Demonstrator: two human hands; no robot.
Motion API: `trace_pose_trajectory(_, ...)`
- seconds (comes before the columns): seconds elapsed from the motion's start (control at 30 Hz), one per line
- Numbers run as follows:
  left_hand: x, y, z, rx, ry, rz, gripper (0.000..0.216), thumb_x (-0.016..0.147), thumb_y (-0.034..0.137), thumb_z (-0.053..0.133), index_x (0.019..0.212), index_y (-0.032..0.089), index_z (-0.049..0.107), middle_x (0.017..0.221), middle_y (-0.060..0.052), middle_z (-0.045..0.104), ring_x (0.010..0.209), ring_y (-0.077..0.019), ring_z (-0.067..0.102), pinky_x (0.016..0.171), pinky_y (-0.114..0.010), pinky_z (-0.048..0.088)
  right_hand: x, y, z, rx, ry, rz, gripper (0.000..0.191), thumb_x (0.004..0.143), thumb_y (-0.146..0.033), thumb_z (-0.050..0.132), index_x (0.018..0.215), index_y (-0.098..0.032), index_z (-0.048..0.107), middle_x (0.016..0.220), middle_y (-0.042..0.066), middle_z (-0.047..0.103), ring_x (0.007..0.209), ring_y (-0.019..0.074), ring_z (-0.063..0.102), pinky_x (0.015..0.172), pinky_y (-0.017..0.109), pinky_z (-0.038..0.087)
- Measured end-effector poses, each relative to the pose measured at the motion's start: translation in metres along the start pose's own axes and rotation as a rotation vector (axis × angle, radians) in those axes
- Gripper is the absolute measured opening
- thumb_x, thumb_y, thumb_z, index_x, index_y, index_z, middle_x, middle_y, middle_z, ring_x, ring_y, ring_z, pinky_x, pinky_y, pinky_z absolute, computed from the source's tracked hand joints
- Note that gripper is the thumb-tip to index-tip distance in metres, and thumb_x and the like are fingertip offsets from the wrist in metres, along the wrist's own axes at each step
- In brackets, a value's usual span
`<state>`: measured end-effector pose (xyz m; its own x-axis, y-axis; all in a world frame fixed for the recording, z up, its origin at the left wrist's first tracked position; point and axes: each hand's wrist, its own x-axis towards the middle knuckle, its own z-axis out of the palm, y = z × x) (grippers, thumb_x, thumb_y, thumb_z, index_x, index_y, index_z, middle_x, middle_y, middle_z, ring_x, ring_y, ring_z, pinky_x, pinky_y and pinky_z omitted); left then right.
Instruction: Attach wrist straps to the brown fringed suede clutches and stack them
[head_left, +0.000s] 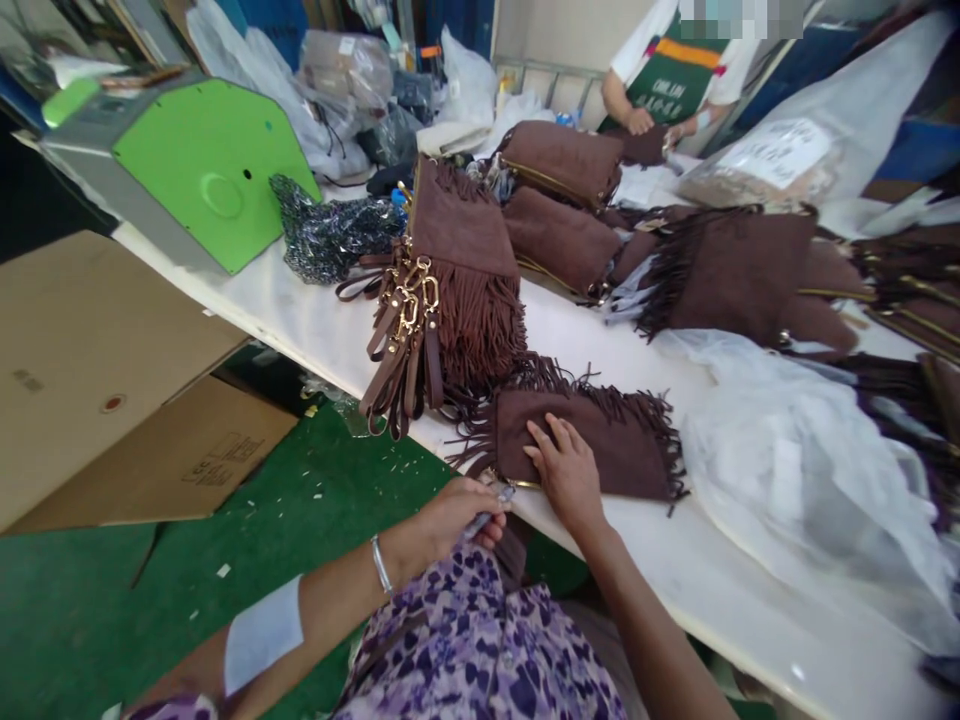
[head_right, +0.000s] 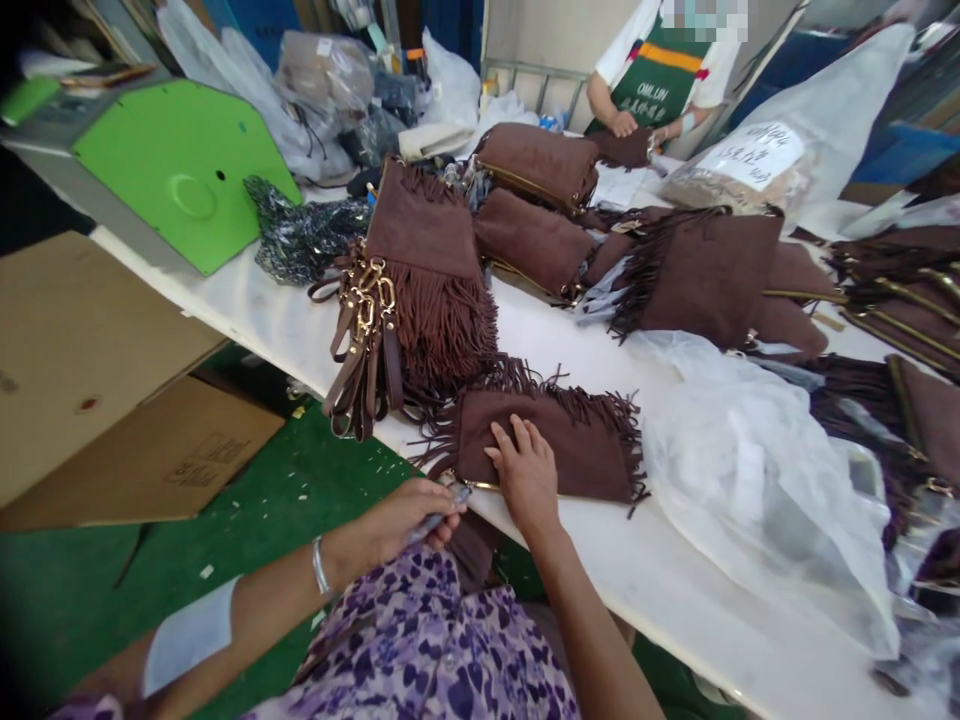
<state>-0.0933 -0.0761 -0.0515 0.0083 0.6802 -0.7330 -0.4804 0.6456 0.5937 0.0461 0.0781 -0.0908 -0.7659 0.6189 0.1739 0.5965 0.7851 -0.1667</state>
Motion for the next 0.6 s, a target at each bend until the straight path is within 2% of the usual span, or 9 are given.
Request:
trace_pose_trajectory(0.07,0.003,0.018,-0.007,0.18,-0.004,0.037,0.02,0.072,0.032,0.063,0.071,0.012,0.061,0.06,-0.002,0.059,0.046,-0.01,0.053,0.046,-0.02,0.042,0.004,0.004,0.002,-0.001,0.013,0.007,0.041,0.099,-0.038,0.043,0.137,-0.025,0.052,0.146,0.011,0.044,0.133,0.0302,0.038,0.104,0.044,0.037)
trace_pose_trajectory(0.17,0.009,0.035,-0.008,0.523,0.027,0.186,0.02,0.076,0.032,0.057,0.077,0.012,0.062,0.058,0.0,0.058,0.044,-0.0099,0.052,0.043,-0.019,0.039,0.011,0.016,0.005,0.001,0.02,0.009,0.041,0.099,-0.038,0.045,0.136,-0.025,0.054,0.145,0.011,0.045,0.132,0.0299,0.038,0.104,0.044,0.037)
trace_pose_trajectory(0.23,0.01,0.037,-0.004,0.642,-0.046,0.232,0.026,0.081,0.035,0.052,0.081,0.012,0.064,0.062,-0.001,0.06,0.049,-0.0115,0.056,0.045,-0.019,0.04,0.015,0.026,0.006,0.008,0.024,-0.001,0.04,0.098,-0.038,0.046,0.136,-0.025,0.054,0.144,0.011,0.046,0.132,0.0295,0.039,0.104,0.044,0.037)
trace_pose_trajectory(0.3,0.007,0.031,-0.002,0.719,-0.128,0.216,0.036,0.087,0.042,0.045,0.079,0.012,0.064,0.064,-0.003,0.062,0.053,-0.0136,0.058,0.047,-0.02,0.041,0.021,0.036,0.007,0.022,0.028,-0.021,0.041,0.098,-0.037,0.047,0.136,-0.025,0.054,0.144,0.011,0.046,0.132,0.0291,0.039,0.105,0.044,0.037)
trace_pose_trajectory(0.33,0.005,0.027,-0.001,0.773,-0.112,0.227,0.04,0.089,0.044,0.043,0.077,0.012,0.064,0.063,-0.004,0.062,0.054,-0.0141,0.059,0.048,-0.021,0.041,0.024,0.042,0.008,0.034,0.03,-0.027,0.041,0.098,-0.037,0.048,0.136,-0.025,0.054,0.144,0.012,0.046,0.132,0.029,0.04,0.106,0.045,0.037)
trace_pose_trajectory(0.37,0.003,0.023,-0.002,0.837,-0.045,0.269,0.041,0.09,0.044,0.042,0.077,0.013,0.064,0.064,-0.004,0.062,0.055,-0.0144,0.059,0.051,-0.022,0.041,0.028,0.047,0.008,0.05,0.033,-0.028,0.04,0.098,-0.036,0.049,0.136,-0.025,0.054,0.144,0.012,0.046,0.132,0.0293,0.04,0.106,0.046,0.036)
trace_pose_trajectory(0.43,-0.002,0.014,-0.006,0.963,0.174,0.425,0.035,0.092,0.039,0.041,0.084,0.016,0.065,0.07,-0.003,0.065,0.063,-0.0153,0.06,0.058,-0.024,0.043,0.037,0.054,0.008,0.108,0.039,-0.009,0.039,0.097,-0.033,0.051,0.134,-0.022,0.056,0.143,0.014,0.047,0.132,0.0308,0.039,0.107,0.049,0.035)
trace_pose_trajectory(0.5,-0.007,0.006,-0.009,1.056,0.389,0.579,0.028,0.093,0.035,0.041,0.093,0.018,0.064,0.084,-0.004,0.067,0.077,-0.0176,0.063,0.07,-0.027,0.046,0.043,0.056,0.003,0.161,0.048,0.025,0.037,0.096,-0.031,0.052,0.131,-0.02,0.058,0.142,0.016,0.047,0.132,0.0323,0.039,0.108,0.052,0.033)
trace_pose_trajectory(0.6,-0.009,-0.008,-0.012,1.172,0.556,0.684,0.027,0.094,0.036,0.041,0.106,0.02,0.059,0.102,-0.006,0.064,0.091,-0.0203,0.062,0.082,-0.032,0.048,0.037,0.049,-0.013,0.149,0.065,0.075,0.034,0.095,-0.03,0.054,0.127,-0.021,0.061,0.138,0.014,0.052,0.128,0.0295,0.044,0.107,0.049,0.036)
